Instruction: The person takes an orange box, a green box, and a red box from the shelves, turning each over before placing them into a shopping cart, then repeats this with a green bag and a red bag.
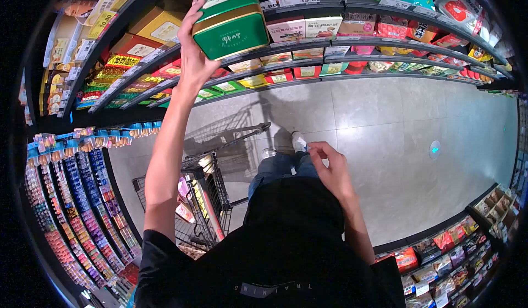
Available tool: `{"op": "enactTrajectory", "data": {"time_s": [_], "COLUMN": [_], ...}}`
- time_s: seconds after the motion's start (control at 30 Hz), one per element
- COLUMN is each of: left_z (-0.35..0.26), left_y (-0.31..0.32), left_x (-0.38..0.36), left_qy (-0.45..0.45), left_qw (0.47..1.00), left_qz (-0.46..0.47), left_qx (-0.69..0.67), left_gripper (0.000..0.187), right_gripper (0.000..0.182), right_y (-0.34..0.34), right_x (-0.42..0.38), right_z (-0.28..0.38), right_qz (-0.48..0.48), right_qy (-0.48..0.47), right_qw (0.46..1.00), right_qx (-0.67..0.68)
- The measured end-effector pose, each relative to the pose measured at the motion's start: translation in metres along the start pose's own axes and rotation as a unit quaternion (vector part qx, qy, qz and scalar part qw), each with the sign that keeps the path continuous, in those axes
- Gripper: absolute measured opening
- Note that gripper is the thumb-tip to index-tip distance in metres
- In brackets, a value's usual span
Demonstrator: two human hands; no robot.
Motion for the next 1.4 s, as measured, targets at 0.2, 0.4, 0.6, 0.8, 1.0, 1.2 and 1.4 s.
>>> {"op": "enactTrajectory", "data": {"time_s": [0.2, 0.4, 0.6, 0.8, 1.0, 1.2, 1.4], "left_z": [-0.050, -0.111, -0.136, -0.153, -0.177, -0.192, -0.193], "left_y": [-0.020, -0.040, -0.032, -0.022, -0.018, -0.028, -0.031], "left_x": [-0.028, -0.081, -0.129, -0.146, -0.167, -0.169, -0.165], "left_qy": [-0.021, -0.252, -0.458, -0.503, -0.506, -0.503, -0.491], "left_qw": [0.998, 0.960, 0.799, 0.765, 0.745, 0.717, 0.724], "left_qz": [-0.011, 0.019, 0.040, 0.012, -0.033, -0.030, -0.063], "left_qx": [-0.050, -0.119, -0.386, -0.402, -0.434, -0.482, -0.481], "left_gripper": [0.087, 0.085, 0.076, 0.069, 0.077, 0.073, 0.076], "right_gripper": [0.022, 0.058, 0.103, 0.085, 0.061, 0.060, 0.057], "right_y": [0.003, 0.007, 0.022, 0.043, 0.054, 0.057, 0.062], "right_x": [0.012, 0.030, 0.036, 0.021, 0.013, 0.010, 0.010], "right_z": [0.011, 0.042, 0.076, 0.070, 0.058, 0.070, 0.074], "right_qz": [0.003, 0.003, 0.142, 0.197, 0.150, 0.157, 0.134], "right_qy": [-0.029, -0.154, -0.240, -0.121, -0.018, -0.040, -0.062], "right_qw": [1.000, 0.988, 0.955, 0.939, 0.914, 0.920, 0.934], "right_qx": [0.006, 0.008, 0.103, 0.254, 0.376, 0.358, 0.326]}}
Point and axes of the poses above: each hand's wrist, its own x-axis towards the middle knuckle, its own y-axis out of the palm, z = x × y, the point moved 3 cm from there along x, towards the middle knuckle, and after that the axes turned 3 degrees about z, right-handed, at the moved point
